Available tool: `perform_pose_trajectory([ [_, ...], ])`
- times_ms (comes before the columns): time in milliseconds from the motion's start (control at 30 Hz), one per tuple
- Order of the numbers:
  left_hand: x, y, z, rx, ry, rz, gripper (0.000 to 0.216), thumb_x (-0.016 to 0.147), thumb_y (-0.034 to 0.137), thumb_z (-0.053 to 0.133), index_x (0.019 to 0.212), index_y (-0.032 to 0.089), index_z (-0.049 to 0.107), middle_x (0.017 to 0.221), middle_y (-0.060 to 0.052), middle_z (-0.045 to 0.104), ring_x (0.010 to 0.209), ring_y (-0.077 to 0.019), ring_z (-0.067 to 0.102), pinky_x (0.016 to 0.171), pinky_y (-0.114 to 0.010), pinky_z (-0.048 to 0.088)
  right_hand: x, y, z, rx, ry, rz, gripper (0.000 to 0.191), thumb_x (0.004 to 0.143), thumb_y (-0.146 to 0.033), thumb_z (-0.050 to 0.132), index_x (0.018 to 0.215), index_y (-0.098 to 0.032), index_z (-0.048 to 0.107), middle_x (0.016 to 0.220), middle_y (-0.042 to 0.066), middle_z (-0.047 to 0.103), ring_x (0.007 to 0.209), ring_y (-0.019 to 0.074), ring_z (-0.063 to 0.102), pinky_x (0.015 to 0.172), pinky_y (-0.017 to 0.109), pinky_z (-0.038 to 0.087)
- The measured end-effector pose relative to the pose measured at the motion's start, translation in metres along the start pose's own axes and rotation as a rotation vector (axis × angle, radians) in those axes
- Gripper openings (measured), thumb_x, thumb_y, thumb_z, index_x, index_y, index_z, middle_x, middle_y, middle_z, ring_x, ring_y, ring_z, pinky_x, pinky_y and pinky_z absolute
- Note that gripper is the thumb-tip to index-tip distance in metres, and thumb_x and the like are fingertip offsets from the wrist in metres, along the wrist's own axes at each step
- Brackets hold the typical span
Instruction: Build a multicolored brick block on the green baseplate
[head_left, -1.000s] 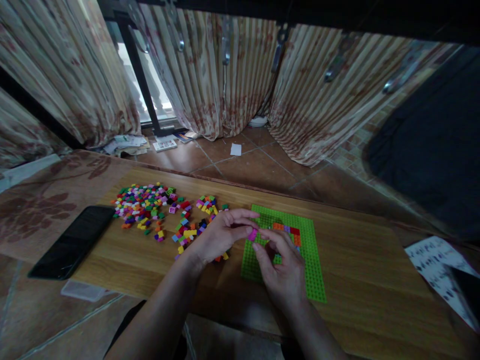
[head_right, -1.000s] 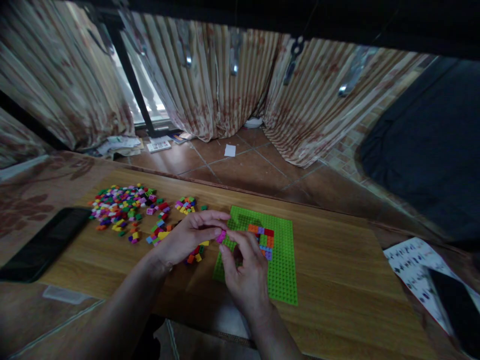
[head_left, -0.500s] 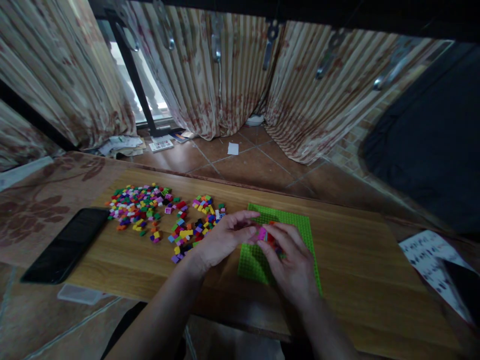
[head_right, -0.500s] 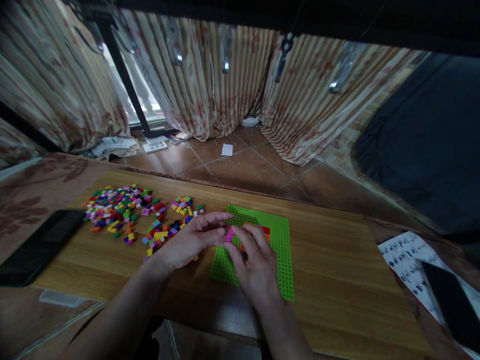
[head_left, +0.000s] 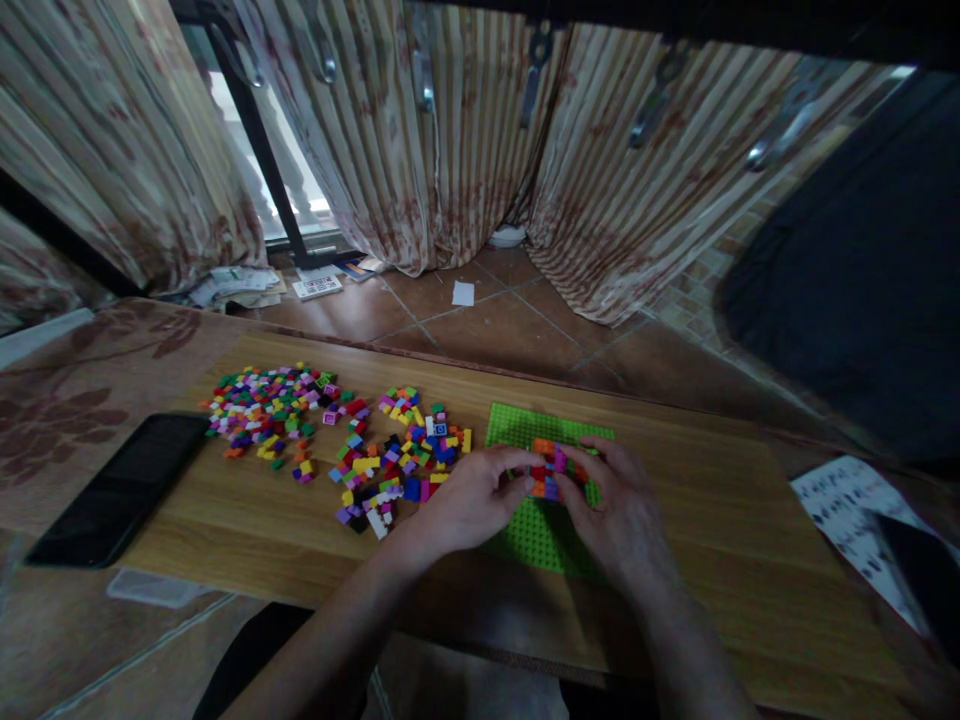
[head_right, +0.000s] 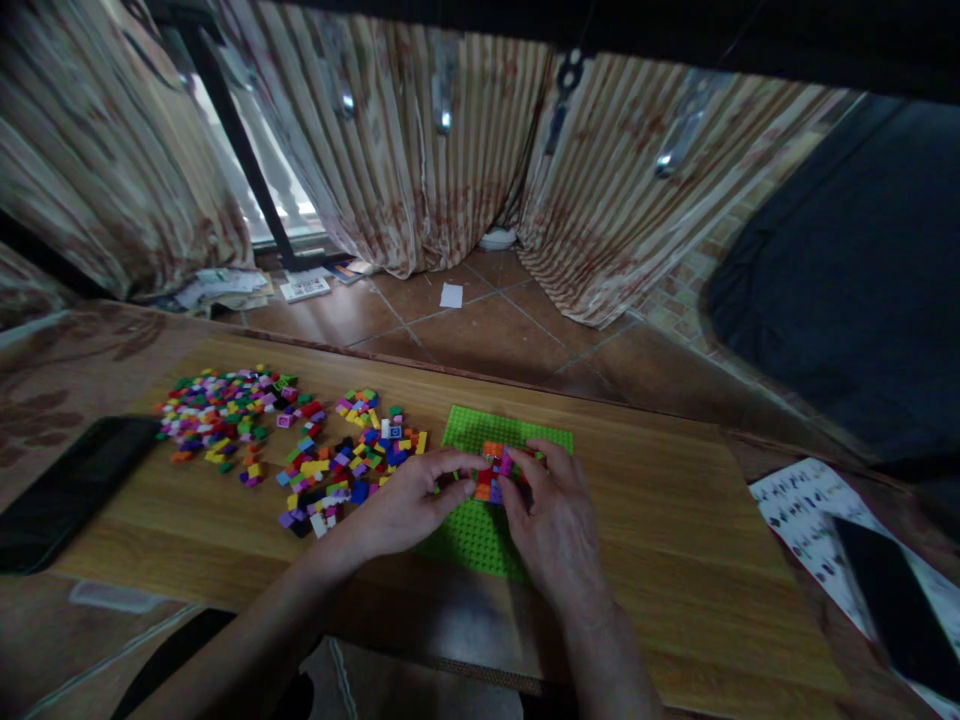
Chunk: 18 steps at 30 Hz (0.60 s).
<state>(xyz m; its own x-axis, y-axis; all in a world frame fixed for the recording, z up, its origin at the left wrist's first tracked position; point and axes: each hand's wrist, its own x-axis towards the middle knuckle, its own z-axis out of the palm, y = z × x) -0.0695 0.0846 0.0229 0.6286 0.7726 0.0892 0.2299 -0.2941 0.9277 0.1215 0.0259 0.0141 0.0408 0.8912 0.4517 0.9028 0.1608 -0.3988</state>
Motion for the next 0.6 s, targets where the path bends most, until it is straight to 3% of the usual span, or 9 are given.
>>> perform_pose_trajectory([
  [333,0.0,0.008,0.011,0.254,-0.027,0.03,0.034,0.096,0.023,0.047,0.123,0.023,0.067,0.104,-0.008,0.072,0.091,-0.0201,0.068,0.082,-0.032,0.053,-0.002,-0.002,0.001,-0.059,-0.016,-0.029,0.032,0.09,-0.035,0.057,0.115,-0.02,0.07,0.131,0.015,0.059,0.111,0.0307,0.057,0.095,0.055,0.051],
  [600,-0.001,0.005,0.014,0.342,-0.02,0.045,0.037,0.097,0.024,0.047,0.13,0.021,0.062,0.106,-0.01,0.071,0.09,-0.0216,0.069,0.082,-0.035,0.055,0.0,-0.006,-0.004,0.104,0.005,0.135,0.033,0.09,-0.045,0.059,0.111,-0.022,0.071,0.127,0.013,0.063,0.116,0.0294,0.059,0.1,0.054,0.048],
])
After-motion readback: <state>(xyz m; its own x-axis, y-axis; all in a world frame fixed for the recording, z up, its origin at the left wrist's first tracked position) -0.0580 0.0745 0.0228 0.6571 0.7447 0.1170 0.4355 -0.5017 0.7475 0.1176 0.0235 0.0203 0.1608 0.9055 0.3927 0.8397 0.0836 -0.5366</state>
